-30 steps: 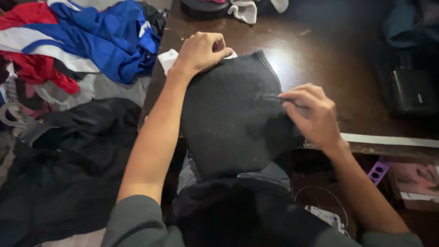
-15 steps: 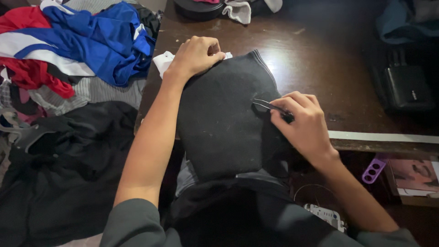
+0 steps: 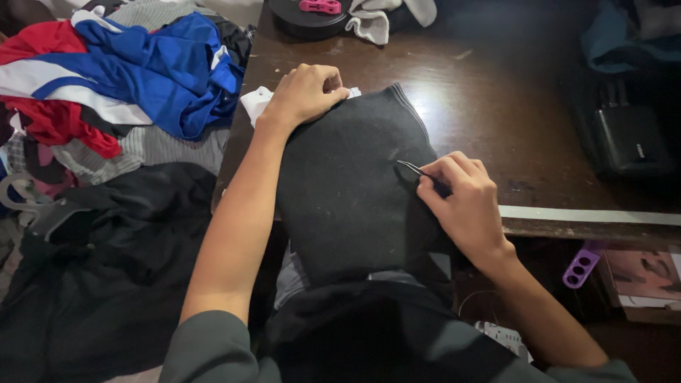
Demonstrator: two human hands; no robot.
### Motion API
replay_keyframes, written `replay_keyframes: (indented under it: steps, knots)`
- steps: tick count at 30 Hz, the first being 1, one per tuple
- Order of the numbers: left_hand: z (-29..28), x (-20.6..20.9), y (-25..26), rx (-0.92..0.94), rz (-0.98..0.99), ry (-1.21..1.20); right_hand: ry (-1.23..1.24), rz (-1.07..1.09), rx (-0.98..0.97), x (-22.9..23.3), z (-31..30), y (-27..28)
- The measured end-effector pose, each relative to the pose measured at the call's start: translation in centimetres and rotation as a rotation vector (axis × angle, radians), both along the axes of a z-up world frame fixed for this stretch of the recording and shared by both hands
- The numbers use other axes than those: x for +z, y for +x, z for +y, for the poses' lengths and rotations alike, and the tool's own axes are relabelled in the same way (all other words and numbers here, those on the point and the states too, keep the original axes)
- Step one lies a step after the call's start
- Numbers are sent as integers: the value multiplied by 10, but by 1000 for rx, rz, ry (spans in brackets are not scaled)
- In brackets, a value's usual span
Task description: The person uses tweezers to pick small white lint particles off a black piece of fabric held on their lap. The person repeatedly uses the tweezers to lift the lint and places it on the table.
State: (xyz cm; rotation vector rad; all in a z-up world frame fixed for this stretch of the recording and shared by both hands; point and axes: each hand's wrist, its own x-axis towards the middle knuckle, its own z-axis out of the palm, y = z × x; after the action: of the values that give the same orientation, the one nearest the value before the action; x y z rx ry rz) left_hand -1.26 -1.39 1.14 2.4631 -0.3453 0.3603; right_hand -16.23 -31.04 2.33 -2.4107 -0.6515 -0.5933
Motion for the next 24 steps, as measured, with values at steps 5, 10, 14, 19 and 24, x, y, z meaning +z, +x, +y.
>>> replay_keyframes:
  steps: [5, 10, 14, 19, 24]
  knots:
    - [1, 2, -1, -13, -7, -5, 33, -12, 0, 5, -1, -3]
    - [0, 5, -5, 6, 24, -27, 35, -32, 12, 8, 6, 0]
    - [0, 4, -2, -5, 10, -20, 22, -39, 19, 5, 9, 2]
    - [1, 1, -1, -13, -4, -21, 30, -6, -4, 4, 4, 2]
    - [3, -5, 3, -23, -7, -12, 22, 11, -7, 6, -1, 1]
